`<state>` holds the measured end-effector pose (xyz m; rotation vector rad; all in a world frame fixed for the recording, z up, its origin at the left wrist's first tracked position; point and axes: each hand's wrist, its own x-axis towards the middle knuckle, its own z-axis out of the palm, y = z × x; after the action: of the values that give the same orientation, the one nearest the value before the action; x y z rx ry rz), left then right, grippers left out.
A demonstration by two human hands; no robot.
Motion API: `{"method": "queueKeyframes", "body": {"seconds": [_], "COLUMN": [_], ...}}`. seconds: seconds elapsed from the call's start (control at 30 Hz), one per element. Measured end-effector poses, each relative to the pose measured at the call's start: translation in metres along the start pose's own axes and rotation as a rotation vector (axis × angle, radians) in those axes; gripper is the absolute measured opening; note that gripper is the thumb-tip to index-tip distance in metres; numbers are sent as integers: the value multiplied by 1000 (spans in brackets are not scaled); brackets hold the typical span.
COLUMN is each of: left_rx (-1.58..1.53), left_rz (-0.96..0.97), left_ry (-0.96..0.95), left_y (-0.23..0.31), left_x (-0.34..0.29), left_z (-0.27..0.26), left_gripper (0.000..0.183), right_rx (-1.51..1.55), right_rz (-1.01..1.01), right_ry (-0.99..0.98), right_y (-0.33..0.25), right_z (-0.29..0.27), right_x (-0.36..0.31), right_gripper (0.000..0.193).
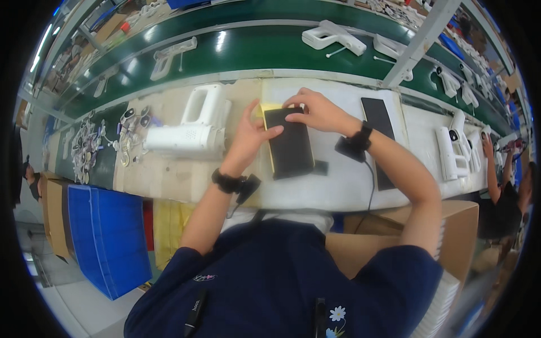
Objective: Assembling white plastic handheld devices on a production line.
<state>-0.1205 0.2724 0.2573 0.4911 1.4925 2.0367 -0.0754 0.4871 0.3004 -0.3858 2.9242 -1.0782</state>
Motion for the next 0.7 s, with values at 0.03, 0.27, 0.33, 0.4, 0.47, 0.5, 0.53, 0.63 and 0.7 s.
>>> {"method": "queueKeyframes", "body": {"seconds": [0.03, 0.27, 0.33, 0.4, 0.47, 0.5, 0.53, 0.63, 0.7], "left_rx": [81, 133, 387, 417, 455, 460, 465, 476, 453], "left_rz": [7, 204, 279, 319, 364, 416, 469, 502, 508], "left_ry": [-12, -60, -59, -50, -23, -27, -35, 36, 119], "left_y": [8, 27, 44, 49, 56, 59, 61, 66, 71], "left_x": [-5, -20, -24, -30, -36, -39, -40, -45, -49], "left_z": [0, 3, 6, 7, 11, 13, 14, 14, 17], "left_gripper": [92, 79, 73, 71, 69, 68, 68, 69, 71], "right_rx": [42, 103, 294, 365, 434, 466, 488, 607, 603], "right_rz": [42, 13, 239, 228, 258, 286, 276, 249, 248], "right_ry": [-20, -59, -194, -224, -301, -338, -336, -330, -294], "right_y": [-5, -43, -58, -65, -68, -71, -74, -73, -78], "right_z": [-3, -32, -45, -47, -52, -54, -55, -57, -55], "right_x": [-1, -9, -9, -10, -10, -8, -9, -10, -9], "right_gripper": [33, 29, 33, 35, 34, 31, 30, 33, 37]}}
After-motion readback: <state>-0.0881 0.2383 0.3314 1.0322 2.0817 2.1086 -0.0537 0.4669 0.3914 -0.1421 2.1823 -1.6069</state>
